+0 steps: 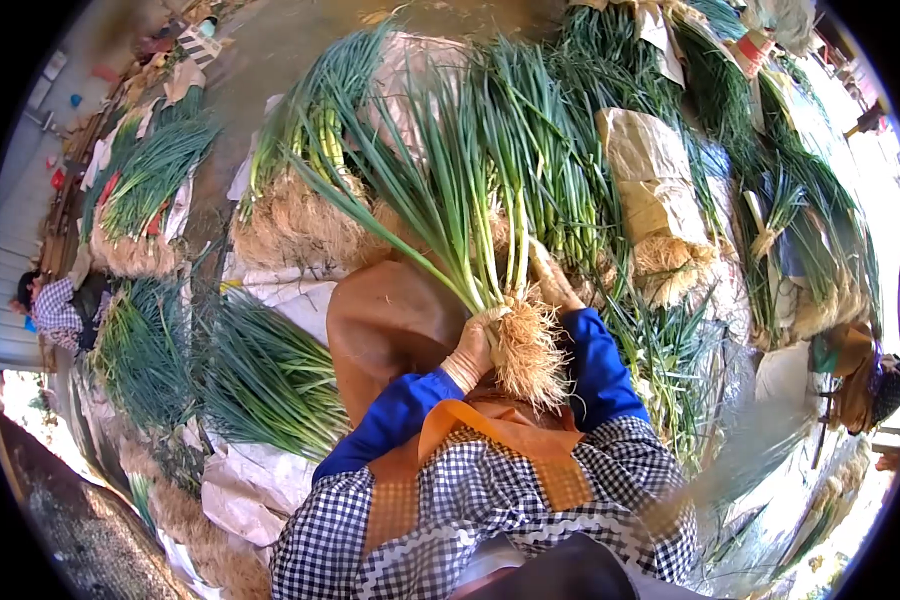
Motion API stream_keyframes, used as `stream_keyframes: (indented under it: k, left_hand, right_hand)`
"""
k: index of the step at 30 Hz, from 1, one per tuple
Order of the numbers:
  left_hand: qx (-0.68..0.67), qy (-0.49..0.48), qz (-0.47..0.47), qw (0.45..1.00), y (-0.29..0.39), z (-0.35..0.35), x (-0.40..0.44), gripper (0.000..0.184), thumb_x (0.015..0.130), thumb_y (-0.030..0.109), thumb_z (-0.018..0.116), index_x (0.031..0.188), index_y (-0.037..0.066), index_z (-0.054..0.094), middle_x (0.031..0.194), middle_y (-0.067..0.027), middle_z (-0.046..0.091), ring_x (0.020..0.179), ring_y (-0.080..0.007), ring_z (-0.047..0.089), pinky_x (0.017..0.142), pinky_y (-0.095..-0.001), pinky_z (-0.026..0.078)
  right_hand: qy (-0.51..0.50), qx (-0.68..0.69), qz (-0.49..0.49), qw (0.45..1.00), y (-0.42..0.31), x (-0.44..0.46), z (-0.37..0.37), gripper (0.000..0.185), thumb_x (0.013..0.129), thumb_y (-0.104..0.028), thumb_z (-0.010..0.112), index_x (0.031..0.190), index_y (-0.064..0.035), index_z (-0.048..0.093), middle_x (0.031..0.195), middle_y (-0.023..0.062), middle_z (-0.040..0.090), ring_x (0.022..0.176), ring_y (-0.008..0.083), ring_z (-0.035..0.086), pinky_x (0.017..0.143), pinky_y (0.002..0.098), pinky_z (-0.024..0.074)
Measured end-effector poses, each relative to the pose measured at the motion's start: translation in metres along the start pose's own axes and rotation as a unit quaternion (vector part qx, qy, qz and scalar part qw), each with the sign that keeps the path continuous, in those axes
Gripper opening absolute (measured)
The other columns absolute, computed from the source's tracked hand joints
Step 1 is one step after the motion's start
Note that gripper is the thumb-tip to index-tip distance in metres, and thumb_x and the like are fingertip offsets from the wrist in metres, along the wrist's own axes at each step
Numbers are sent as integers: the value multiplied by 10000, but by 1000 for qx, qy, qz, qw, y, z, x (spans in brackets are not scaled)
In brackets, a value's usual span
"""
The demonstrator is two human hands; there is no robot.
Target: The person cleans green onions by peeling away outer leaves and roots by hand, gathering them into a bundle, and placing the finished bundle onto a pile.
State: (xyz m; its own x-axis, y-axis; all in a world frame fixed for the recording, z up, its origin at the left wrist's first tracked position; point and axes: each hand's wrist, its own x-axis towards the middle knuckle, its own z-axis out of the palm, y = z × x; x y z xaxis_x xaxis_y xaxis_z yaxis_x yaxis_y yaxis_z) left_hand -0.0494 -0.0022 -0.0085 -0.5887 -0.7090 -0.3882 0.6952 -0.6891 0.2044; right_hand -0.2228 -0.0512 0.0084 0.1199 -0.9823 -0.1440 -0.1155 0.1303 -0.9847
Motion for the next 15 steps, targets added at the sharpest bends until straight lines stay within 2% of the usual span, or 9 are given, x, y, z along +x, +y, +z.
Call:
stream_keyframes:
  k: [1, 2, 3, 4, 6, 8, 9, 11, 15]
  left_hand:
    - [15, -16, 23, 1000, 1, -3, -2, 300, 826, 162, 530, 1070, -12, 531, 1013, -122, 598, 905, -235, 588, 826, -361, 490]
    - [31, -32, 44, 998, 4, -7, -6, 343, 845, 214, 529, 1092, -23, 517, 1040, -123, 590, 932, -226, 582, 841, -355, 482]
    - [135, -118, 125, 976, 11, 9, -23, 426, 870, 301, 517, 1124, -41, 493, 1082, -127, 572, 982, -207, 562, 863, -339, 466]
    - [171, 18, 121, 978, 17, 29, -29, 285, 862, 162, 416, 1037, -17, 552, 946, -136, 615, 855, -240, 604, 772, -359, 516]
    - [100, -2, 99, 990, 19, 21, -28, 291, 868, 166, 406, 1040, -21, 549, 951, -129, 614, 855, -222, 605, 773, -345, 516]
    - [-13, -60, 38, 997, 25, 10, -21, 283, 870, 162, 404, 1038, -14, 548, 948, -121, 615, 844, -208, 608, 770, -337, 517]
    - [52, -44, 70, 995, 23, -20, -12, 264, 874, 163, 406, 1029, 3, 547, 937, -119, 616, 830, -212, 610, 757, -340, 520]
    - [37, -46, 52, 997, 23, -12, -13, 249, 859, 156, 444, 1023, -2, 544, 974, -139, 601, 844, -222, 600, 772, -349, 511]
    - [60, -31, 59, 996, 19, 20, -18, 295, 848, 145, 468, 1082, -26, 524, 1035, -164, 584, 867, -246, 594, 797, -361, 496]
  right_hand:
    - [-16, 12, -4, 1000, 12, 10, 9, 520, 940, -431, 335, 1235, -15, 437, 1136, 72, 526, 894, 141, 532, 813, 298, 428]
    - [-103, 161, 167, 967, -5, 1, 13, 548, 934, -464, 328, 1179, 0, 487, 1044, 60, 570, 854, 130, 531, 777, 283, 435]
    - [-45, 85, 87, 992, -2, -10, 20, 498, 908, -457, 424, 1043, 4, 554, 855, 21, 591, 769, 112, 530, 693, 246, 441]
    - [-8, 85, -15, 996, 2, -23, 26, 334, 886, -355, 532, 883, -25, 586, 740, -1, 566, 654, 101, 487, 575, 258, 407]
    - [13, -204, -42, 978, -13, -67, 0, 314, 861, -222, 571, 646, -8, 490, 557, 70, 445, 507, 138, 384, 491, 343, 327]
    - [-80, -377, -79, 919, -19, -110, -44, 330, 849, -274, 550, 670, 1, 510, 571, 82, 465, 511, 155, 420, 498, 342, 365]
    - [-101, -240, 187, 947, -56, -127, -53, 284, 840, -266, 547, 721, -10, 574, 672, 63, 560, 601, 173, 515, 544, 310, 418]
    - [-49, 172, 237, 955, -47, -157, -68, 264, 845, -269, 539, 818, -19, 621, 785, 52, 622, 729, 180, 579, 621, 288, 453]
    - [-41, -137, 145, 979, -49, -100, -56, 319, 875, -295, 498, 1026, -23, 568, 884, 70, 605, 729, 183, 552, 660, 291, 442]
